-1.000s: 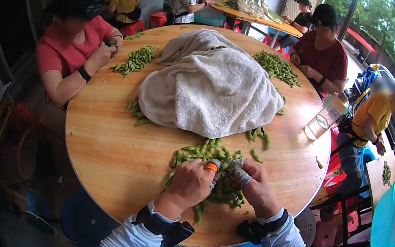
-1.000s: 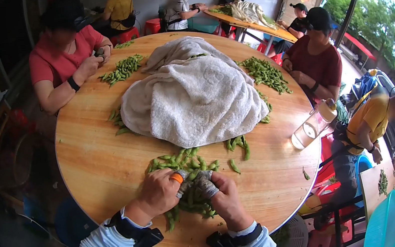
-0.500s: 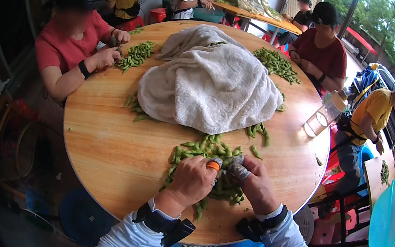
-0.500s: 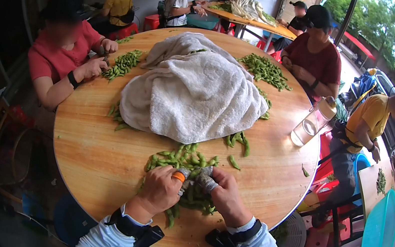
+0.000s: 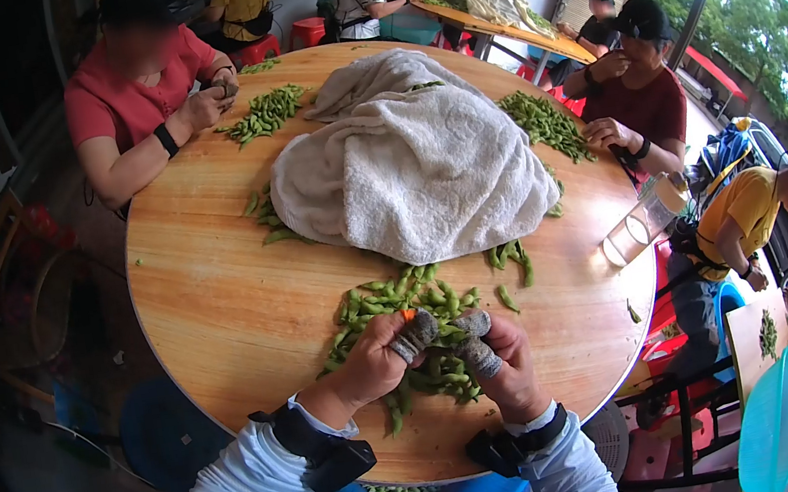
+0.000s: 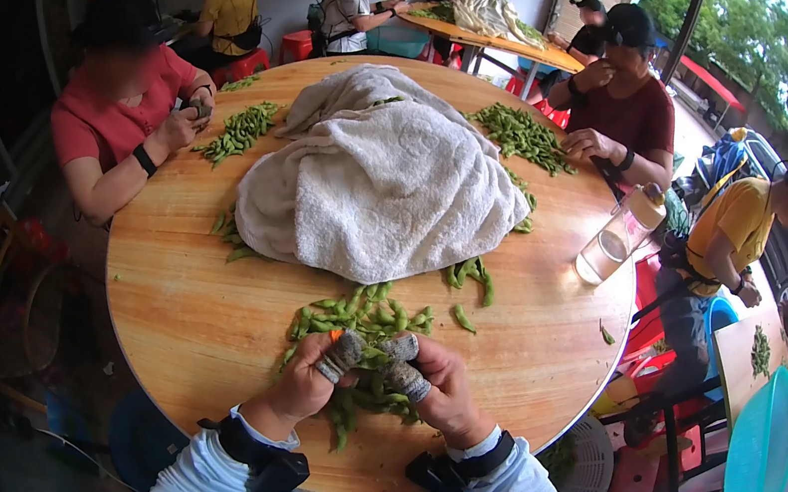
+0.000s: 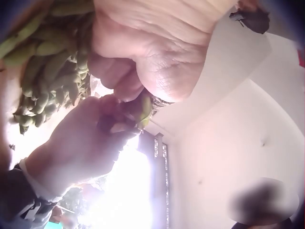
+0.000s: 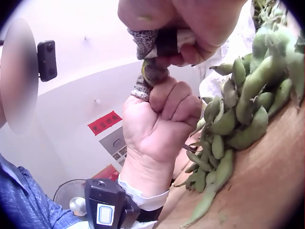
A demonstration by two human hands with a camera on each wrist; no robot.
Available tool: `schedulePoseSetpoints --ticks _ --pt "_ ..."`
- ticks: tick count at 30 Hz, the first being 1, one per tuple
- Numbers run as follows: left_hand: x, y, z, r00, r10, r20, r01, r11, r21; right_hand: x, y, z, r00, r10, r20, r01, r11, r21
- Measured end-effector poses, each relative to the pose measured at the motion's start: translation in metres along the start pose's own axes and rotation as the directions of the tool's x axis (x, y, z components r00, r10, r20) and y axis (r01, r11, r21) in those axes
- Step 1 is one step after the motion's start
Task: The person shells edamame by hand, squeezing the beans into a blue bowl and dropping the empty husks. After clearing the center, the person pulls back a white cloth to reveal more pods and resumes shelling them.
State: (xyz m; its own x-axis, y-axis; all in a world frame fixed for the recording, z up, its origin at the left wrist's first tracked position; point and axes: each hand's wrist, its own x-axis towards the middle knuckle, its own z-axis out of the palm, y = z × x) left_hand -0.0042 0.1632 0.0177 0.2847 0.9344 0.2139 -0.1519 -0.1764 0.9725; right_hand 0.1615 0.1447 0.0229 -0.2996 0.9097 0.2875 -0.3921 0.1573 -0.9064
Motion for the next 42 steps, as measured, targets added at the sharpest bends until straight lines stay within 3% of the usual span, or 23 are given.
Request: schedulePoseSetpoints --ticks 1,2,5,8,11,12,15,18,21,24,27,28,29,30,32,33,35,37,38,39,42 --pt "0.001 0.002 0.004 0.983 -0.181 -0.034 0.169 0.959 -0.226 0.0 0.0 0.001 1.0 -0.004 0.016 0.003 1.0 0.017" --pt "0.001 0.003 0.006 0.934 -0.357 -0.026 0.309 0.842 -0.443 0.001 0.0 0.002 1.0 0.021 -0.009 -0.021 1.0 0.015" --pt "0.006 -0.002 -0.007 0.967 -0.177 0.183 0.211 0.958 -0.193 0.005 0.001 0.002 0.997 0.06 -0.051 -0.061 0.998 -0.008" --pt "0.008 0.0 0.004 0.972 0.181 0.147 -0.208 0.958 0.196 0.003 0.005 -0.004 0.997 0.059 -0.039 -0.062 0.996 -0.062" --pt "0.008 0.011 -0.004 0.981 0.041 0.189 -0.077 0.979 0.19 0.003 0.003 -0.005 0.999 0.034 0.034 -0.032 0.998 -0.06" --pt "0.006 0.024 -0.003 0.982 -0.024 0.187 0.003 0.994 0.112 0.002 0.001 -0.004 0.998 0.049 0.045 -0.045 0.996 -0.079" --pt "0.008 0.011 -0.004 0.965 0.169 0.2 -0.209 0.957 0.203 0.003 -0.001 -0.001 0.998 0.048 0.039 -0.046 0.998 -0.047" --pt "0.006 0.012 -0.004 0.988 0.058 0.144 -0.091 0.968 0.234 0.005 -0.001 0.003 0.998 0.059 -0.006 -0.059 0.979 -0.196" --pt "0.006 0.008 -0.004 0.994 0.041 0.098 -0.064 0.969 0.24 0.004 0.007 0.003 0.998 -0.025 -0.052 -0.002 0.881 -0.472" --pt "0.006 -0.001 -0.003 0.99 0.138 0.031 -0.14 0.93 0.34 0.005 0.007 0.005 0.99 -0.127 -0.061 0.07 0.817 -0.573" --pt "0.005 0.008 0.001 0.998 0.043 0.046 -0.052 0.971 0.233 0.003 0.011 0.005 0.985 -0.152 -0.087 0.081 0.835 -0.545" --pt "0.005 0.003 0.001 0.993 0.111 0.033 -0.116 0.967 0.228 0.003 0.008 0.006 0.981 -0.183 -0.061 0.11 0.79 -0.603" --pt "0.004 0.005 0.001 0.997 0.058 0.04 -0.065 0.981 0.184 0.003 0.002 0.009 0.977 -0.211 -0.037 0.135 0.741 -0.657" --pt "0.001 0.008 0.003 0.999 0.001 0.052 -0.008 0.99 0.14 -0.001 -0.004 0.011 0.972 -0.234 -0.015 0.155 0.689 -0.708" --pt "-0.011 0.021 0.005 0.989 -0.094 0.113 0.081 0.991 0.108 -0.017 -0.022 0.019 0.958 -0.274 -0.087 0.147 0.727 -0.671" --pt "-0.024 0.042 0.012 0.992 -0.024 0.122 0.01 0.993 0.114 -0.024 -0.033 0.023 0.948 -0.294 -0.121 0.148 0.745 -0.65" --pt "-0.052 0.06 0.013 0.963 -0.117 0.244 0.08 0.985 0.156 -0.058 -0.059 0.014 0.919 -0.307 -0.246 0.084 0.764 -0.64" --pt "-0.081 0.053 0.011 0.88 -0.093 0.466 -0.06 0.951 0.302 -0.1 -0.088 -0.006 0.885 -0.272 -0.379 -0.027 0.781 -0.624" --pt "-0.093 0.049 0.016 0.845 -0.037 0.534 -0.189 0.913 0.362 -0.125 -0.098 -0.018 0.859 -0.228 -0.458 -0.141 0.755 -0.641" --pt "-0.103 0.047 0.02 0.799 0.01 0.601 -0.317 0.857 0.407 -0.152 -0.109 -0.035 0.855 -0.159 -0.493 -0.328 0.57 -0.753" --pt "-0.115 0.048 0.022 0.721 0.005 0.693 -0.388 0.831 0.398 -0.222 -0.104 -0.076 0.791 -0.198 -0.579 -0.551 0.18 -0.815"
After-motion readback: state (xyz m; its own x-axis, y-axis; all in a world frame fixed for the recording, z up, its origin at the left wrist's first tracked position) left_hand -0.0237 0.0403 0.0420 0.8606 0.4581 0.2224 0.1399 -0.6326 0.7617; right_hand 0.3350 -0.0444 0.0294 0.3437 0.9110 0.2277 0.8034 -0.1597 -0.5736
